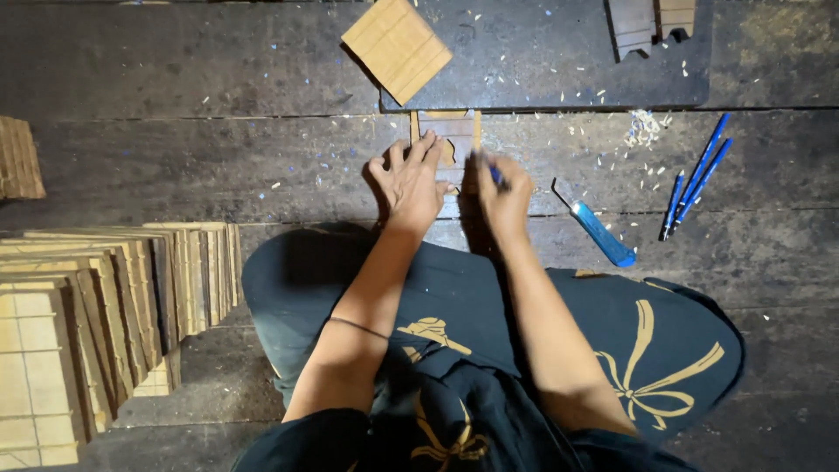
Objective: The person sits on the floor and uses a metal template to trace a design onto small wooden boards with a pencil. They repeatedly pick up a board, place the template, trace the outline, and set the board aside.
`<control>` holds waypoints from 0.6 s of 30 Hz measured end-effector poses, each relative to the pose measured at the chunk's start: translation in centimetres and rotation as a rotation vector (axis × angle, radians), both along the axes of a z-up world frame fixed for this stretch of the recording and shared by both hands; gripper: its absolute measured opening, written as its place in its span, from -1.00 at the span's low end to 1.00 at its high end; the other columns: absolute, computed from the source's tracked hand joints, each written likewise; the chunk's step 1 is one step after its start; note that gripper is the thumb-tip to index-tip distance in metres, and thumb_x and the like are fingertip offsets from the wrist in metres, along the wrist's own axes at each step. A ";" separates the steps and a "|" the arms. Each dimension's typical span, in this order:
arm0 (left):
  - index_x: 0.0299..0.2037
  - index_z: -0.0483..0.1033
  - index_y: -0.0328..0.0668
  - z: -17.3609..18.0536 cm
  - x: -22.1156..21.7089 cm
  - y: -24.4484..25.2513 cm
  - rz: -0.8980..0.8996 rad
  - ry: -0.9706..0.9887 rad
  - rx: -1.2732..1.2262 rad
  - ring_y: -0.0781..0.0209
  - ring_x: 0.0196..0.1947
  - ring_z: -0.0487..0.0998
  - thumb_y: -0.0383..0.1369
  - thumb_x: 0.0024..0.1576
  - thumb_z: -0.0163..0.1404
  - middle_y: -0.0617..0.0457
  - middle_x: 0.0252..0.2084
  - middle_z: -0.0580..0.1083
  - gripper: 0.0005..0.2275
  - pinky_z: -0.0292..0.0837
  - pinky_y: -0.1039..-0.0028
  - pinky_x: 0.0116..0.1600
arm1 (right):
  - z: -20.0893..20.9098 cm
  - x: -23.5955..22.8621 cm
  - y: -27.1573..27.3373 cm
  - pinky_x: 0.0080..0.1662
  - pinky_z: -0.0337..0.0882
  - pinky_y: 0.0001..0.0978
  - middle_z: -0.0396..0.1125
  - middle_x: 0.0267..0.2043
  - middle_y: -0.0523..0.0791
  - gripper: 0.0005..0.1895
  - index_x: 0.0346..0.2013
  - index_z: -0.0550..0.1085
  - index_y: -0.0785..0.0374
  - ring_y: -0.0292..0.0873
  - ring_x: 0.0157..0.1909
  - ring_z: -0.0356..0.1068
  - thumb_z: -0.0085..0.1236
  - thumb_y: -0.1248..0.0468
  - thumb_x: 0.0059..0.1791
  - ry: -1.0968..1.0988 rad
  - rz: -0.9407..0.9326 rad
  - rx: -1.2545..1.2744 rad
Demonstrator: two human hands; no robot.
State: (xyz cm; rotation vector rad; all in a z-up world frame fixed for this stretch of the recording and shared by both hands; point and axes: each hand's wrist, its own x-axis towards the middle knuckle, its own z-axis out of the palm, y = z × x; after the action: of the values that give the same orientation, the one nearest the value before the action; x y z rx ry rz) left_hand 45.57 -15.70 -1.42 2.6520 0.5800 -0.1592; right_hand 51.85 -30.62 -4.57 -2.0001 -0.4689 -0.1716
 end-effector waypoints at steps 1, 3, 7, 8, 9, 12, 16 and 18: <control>0.37 0.31 0.15 -0.1 0.1 0.1 -0.002 -0.004 0.000 0.06 0.35 0.08 -0.20 0.06 0.25 0.31 0.40 0.27 -0.37 -0.17 -0.10 0.21 | 0.6 -1.6 -0.9 -0.15 0.46 -0.02 0.46 -0.36 0.14 -0.98 -0.29 0.62 0.30 0.26 -0.21 0.51 0.31 0.42 -0.01 -0.004 -0.002 0.000; 0.36 0.31 0.17 -0.4 0.0 0.1 -0.010 0.006 -0.008 0.08 0.35 0.07 -0.19 0.05 0.26 0.33 0.40 0.24 -0.37 -0.18 -0.11 0.21 | 1.9 -4.9 -2.8 -0.15 0.48 -0.24 0.51 -0.40 -0.02 -0.95 -0.34 0.65 0.17 0.08 -0.23 0.56 0.36 0.38 -0.05 0.123 0.025 -0.070; 0.36 0.32 0.17 0.6 0.0 0.0 -0.003 0.017 0.010 0.10 0.32 0.08 -0.18 0.05 0.27 0.33 0.40 0.25 -0.38 -0.18 -0.09 0.22 | 2.9 -7.1 -4.1 -0.08 0.50 -0.22 0.55 -0.34 -0.07 -0.90 -0.33 0.67 0.09 0.07 -0.16 0.56 0.38 0.36 -0.09 0.216 0.091 -0.044; 0.35 0.33 0.17 0.7 0.2 0.1 -0.009 0.026 0.017 0.12 0.31 0.09 -0.17 0.05 0.26 0.34 0.38 0.26 -0.38 -0.17 -0.07 0.21 | 4.8 -6.8 -3.6 -0.04 0.48 -0.17 0.54 -0.28 -0.02 -0.90 -0.26 0.66 0.12 0.09 -0.11 0.55 0.31 0.37 -0.04 0.173 0.083 0.000; 0.34 0.34 0.18 0.7 0.1 0.1 -0.012 0.040 0.021 0.14 0.29 0.10 -0.15 0.06 0.26 0.34 0.37 0.28 -0.39 -0.16 -0.04 0.20 | 6.7 -6.8 -3.3 0.00 0.47 -0.12 0.53 -0.21 0.03 -0.89 -0.19 0.65 0.16 0.12 -0.06 0.54 0.25 0.37 0.01 0.136 0.079 0.042; 0.24 0.43 0.24 -1.5 0.8 1.0 -0.105 -0.044 0.163 0.17 0.17 0.23 -0.22 0.08 0.20 0.35 0.25 0.39 -0.53 -0.03 0.03 0.10 | 6.7 -5.6 -2.4 0.08 0.44 -0.06 0.51 -0.11 0.08 -0.82 -0.11 0.62 0.25 0.17 0.01 0.52 0.18 0.43 0.01 0.013 0.149 0.067; 0.02 0.44 0.18 -7.5 5.0 3.5 -0.158 -0.125 0.234 0.17 0.01 0.25 -0.32 0.00 0.22 0.29 0.03 0.38 -0.63 -0.04 0.06 0.07 | 5.7 -6.2 -1.4 0.06 0.47 -0.03 0.51 -0.09 0.07 -0.75 -0.05 0.62 0.26 0.20 0.02 0.51 0.19 0.46 -0.01 -0.024 0.218 -0.031; -0.31 0.45 0.10 -11.0 8.3 5.1 -0.251 -0.227 0.331 0.18 -0.23 0.28 -0.46 -0.11 0.26 0.20 -0.30 0.38 -0.73 -0.04 0.11 0.03 | 5.6 -6.3 -0.6 -0.07 0.51 -0.10 0.51 -0.12 0.05 -0.79 -0.07 0.61 0.26 0.16 -0.12 0.52 0.19 0.43 0.01 -0.159 0.296 -0.097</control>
State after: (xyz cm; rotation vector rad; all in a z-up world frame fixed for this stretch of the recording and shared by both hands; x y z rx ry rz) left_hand 53.83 -10.59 -12.42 3.0016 0.2111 0.1811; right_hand 45.56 -31.24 1.03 -1.9923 -0.8830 -0.1257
